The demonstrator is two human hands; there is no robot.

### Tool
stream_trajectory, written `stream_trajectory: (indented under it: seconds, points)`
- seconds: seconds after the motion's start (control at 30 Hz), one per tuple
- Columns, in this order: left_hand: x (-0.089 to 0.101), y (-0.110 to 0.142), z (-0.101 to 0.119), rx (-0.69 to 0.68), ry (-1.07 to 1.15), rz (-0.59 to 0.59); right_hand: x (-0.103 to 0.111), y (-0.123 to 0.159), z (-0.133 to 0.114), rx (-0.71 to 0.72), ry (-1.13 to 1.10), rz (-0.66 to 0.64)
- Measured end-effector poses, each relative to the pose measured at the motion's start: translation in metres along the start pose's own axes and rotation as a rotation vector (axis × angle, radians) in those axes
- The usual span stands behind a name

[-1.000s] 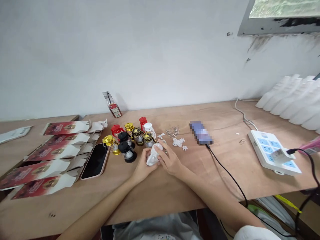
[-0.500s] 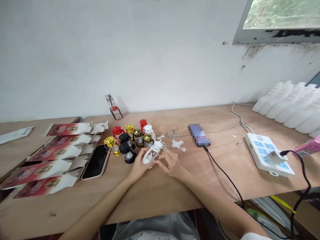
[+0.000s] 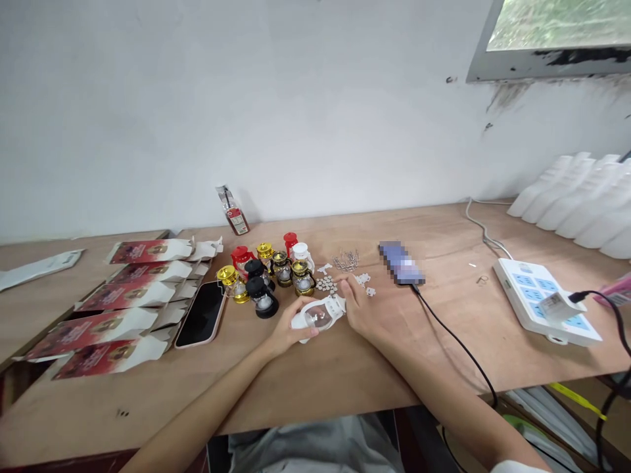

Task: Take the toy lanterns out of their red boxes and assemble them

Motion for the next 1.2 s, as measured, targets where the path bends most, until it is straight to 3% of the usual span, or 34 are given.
stream_trajectory:
  seconds: [0.1, 0.2, 0.53, 0.87, 1.2]
  points:
    - [-0.001, -0.001, -0.004, 0.048, 0.031, 0.015, -0.003, 0.005, -0.009, 0.147, 0.002, -0.112]
    - [-0.001, -0.002, -0.005, 0.048, 0.016, 0.017, -0.005, 0.009, -0.006, 0.226, 0.013, -0.138]
    - [-0.002, -0.003, -0.007, 0.113, 0.043, 0.013, -0.010, 0.013, 0.000, 0.057, 0.096, -0.045]
    - [-0.003, -0.006, -0.004, 0.061, 0.011, 0.002, -0.004, 0.006, -0.004, 0.234, 0.153, -0.008]
    - [-0.004, -0.009, -0.007, 0.038, -0.037, 0.081, -0.006, 0.005, -0.002, 0.233, 0.170, 0.064]
Point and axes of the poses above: each hand's wrist, its own y-axis away from the middle knuckle, its own x-axis out of the back of the hand, z = x × y, the point moved 3 cm from there along -y, towards the middle knuckle, and after that the axes turned 9 degrees about z, right-handed, at the moved point
